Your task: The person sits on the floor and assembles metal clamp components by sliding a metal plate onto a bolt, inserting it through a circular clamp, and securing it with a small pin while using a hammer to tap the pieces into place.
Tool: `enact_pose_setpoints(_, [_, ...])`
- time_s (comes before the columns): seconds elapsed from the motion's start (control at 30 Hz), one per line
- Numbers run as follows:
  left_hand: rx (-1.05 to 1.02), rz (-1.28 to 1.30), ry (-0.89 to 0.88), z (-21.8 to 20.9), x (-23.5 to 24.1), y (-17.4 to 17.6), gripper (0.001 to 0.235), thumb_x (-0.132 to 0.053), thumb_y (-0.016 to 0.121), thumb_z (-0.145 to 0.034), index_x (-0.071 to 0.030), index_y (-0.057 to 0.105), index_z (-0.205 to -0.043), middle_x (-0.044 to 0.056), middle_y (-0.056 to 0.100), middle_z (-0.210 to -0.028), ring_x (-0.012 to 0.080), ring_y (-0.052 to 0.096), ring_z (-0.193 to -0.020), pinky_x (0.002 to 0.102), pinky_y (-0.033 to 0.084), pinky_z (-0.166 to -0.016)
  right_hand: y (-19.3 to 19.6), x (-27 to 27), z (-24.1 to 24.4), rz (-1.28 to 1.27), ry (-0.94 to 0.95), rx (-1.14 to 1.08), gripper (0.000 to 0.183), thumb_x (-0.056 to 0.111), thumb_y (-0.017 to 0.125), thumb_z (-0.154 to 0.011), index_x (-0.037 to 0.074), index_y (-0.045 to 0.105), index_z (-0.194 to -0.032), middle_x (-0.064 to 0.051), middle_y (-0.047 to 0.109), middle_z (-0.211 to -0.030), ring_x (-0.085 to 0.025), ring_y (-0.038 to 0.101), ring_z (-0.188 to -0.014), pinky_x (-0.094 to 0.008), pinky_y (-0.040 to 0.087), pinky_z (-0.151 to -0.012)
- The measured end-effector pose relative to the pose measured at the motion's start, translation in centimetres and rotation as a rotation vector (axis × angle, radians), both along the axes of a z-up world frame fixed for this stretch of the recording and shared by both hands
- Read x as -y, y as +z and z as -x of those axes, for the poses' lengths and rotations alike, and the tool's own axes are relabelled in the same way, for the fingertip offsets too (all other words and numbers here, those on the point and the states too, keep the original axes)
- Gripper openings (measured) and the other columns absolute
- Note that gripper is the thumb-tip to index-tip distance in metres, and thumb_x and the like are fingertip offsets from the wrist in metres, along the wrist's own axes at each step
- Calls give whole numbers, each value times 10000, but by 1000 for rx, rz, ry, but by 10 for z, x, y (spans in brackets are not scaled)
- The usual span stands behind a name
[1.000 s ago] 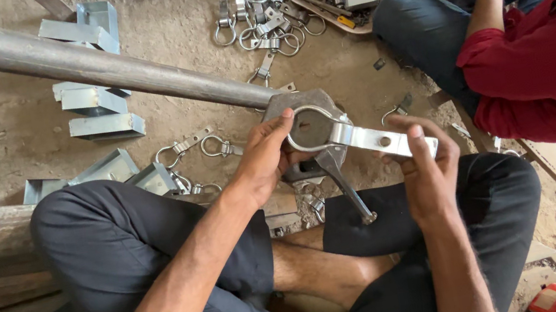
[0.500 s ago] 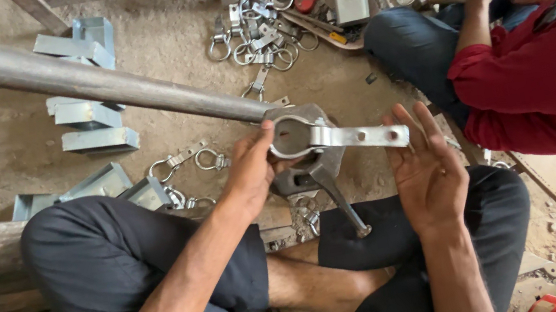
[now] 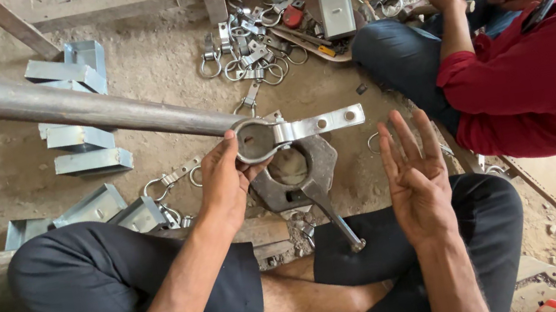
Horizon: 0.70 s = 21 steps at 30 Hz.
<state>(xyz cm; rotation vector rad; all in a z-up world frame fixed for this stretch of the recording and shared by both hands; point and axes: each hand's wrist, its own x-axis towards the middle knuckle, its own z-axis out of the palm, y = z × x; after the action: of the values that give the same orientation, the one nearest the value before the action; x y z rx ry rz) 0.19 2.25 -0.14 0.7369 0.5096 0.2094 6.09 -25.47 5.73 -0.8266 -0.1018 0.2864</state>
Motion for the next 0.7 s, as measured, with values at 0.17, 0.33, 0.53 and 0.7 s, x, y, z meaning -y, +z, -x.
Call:
enact_pose_setpoints(0.17, [-16, -52, -30, 1, 3, 5, 351, -279, 473, -1081, -11, 690, -1142, 94, 751, -1076, 189, 747, -939, 379, 647, -860, 0, -1, 1, 43, -12, 0, 853, -190, 374, -756, 31, 340, -1579, -235, 395, -1620, -371, 400, -1515, -432, 335, -1212])
enact_pose_setpoints(0.33, [-124, -176, -135, 5, 15, 5, 347, -314, 494, -1087, -56, 718, -1154, 64, 760, -1044, 166, 728, -871, 318, 556, -735, -1, -14, 3, 255, 11, -94, 524, 110, 420, -1047, -61, 389, -1541, -240, 568, -1447, -325, 605, -1297, -443, 501, -1116])
enact_pose_setpoints(0.53, [-99, -60, -238, 4, 28, 6, 328, -324, 523, -1022, -65, 724, -1042, 47, 776, -951, 120, 754, -810, 269, 636, -731, -13, -22, 5, 588, 61, -148, 491, 277, 600, -1013, -81, 605, -1350, -166, 741, -1051, -252, 747, -923, -374, 590, -789])
enact_pose_setpoints(0.7, [-187, -235, -248, 3, 26, 4, 328, -332, 620, -1033, -25, 734, -1013, 56, 747, -887, 103, 690, -733, 253, 568, -643, -22, -17, 1, 579, 11, -218, 402, 242, 610, -1013, -68, 658, -1264, -141, 741, -995, -217, 735, -852, -349, 586, -758])
